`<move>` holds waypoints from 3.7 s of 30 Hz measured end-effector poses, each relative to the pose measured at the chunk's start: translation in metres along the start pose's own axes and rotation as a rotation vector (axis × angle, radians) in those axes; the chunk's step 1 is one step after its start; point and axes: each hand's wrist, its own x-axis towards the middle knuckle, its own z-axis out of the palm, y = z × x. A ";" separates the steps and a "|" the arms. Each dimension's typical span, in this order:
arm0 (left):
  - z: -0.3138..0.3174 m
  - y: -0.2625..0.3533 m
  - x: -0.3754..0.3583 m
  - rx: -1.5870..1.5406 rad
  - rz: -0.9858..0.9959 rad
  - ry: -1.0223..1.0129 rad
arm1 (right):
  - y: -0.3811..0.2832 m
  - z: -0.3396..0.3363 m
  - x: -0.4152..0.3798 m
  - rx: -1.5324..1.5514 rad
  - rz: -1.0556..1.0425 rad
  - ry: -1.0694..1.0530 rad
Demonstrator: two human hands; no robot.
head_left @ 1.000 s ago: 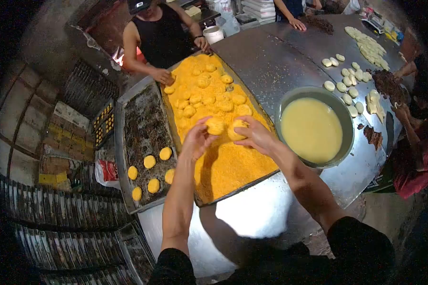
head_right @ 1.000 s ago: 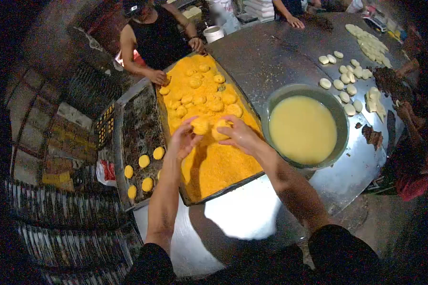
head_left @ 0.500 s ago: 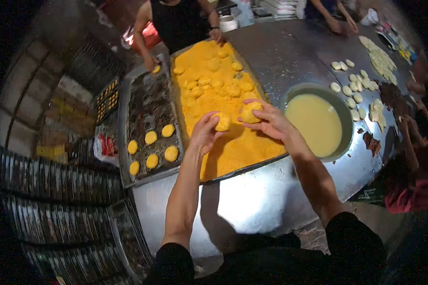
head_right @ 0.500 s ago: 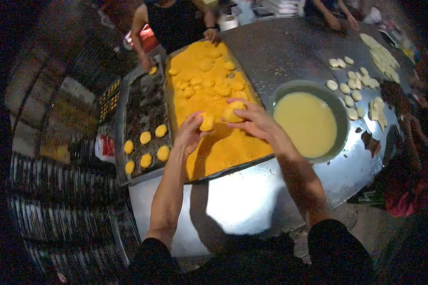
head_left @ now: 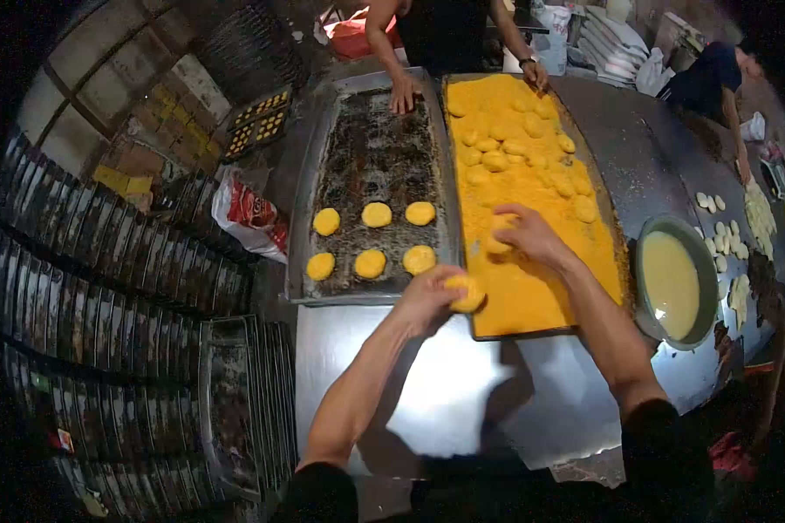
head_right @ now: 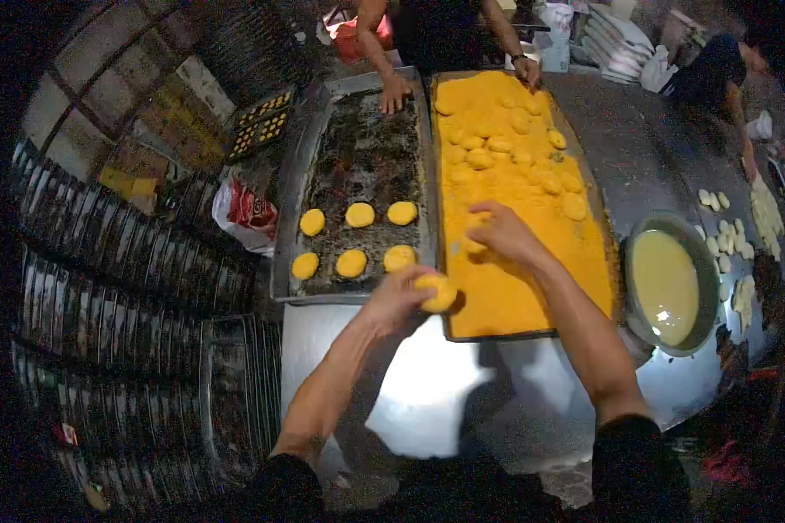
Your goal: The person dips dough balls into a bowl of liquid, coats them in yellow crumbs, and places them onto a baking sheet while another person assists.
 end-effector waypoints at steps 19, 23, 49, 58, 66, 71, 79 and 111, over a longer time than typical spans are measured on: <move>-0.208 0.071 0.001 0.661 0.322 0.498 | -0.056 0.140 0.208 -1.161 -0.017 -0.086; -0.222 0.101 0.127 0.649 0.383 0.513 | -0.043 0.143 0.125 -0.611 -0.495 -0.131; 0.012 0.081 0.186 1.263 0.863 0.110 | 0.096 -0.102 0.016 -0.975 0.147 0.375; 0.128 0.065 0.286 1.783 0.731 0.002 | 0.100 -0.117 -0.039 -0.799 0.030 0.394; 0.112 0.080 0.276 1.186 0.493 0.090 | 0.082 -0.124 -0.043 1.192 -0.097 0.056; 0.123 0.084 0.210 -0.029 0.137 -0.139 | 0.044 -0.118 -0.048 1.116 -0.008 0.038; 0.119 0.087 0.181 0.703 0.293 0.044 | 0.039 -0.112 -0.067 -0.176 -0.034 0.410; -0.287 0.077 0.122 1.656 0.147 0.486 | -0.074 0.226 0.337 -0.479 -0.621 0.219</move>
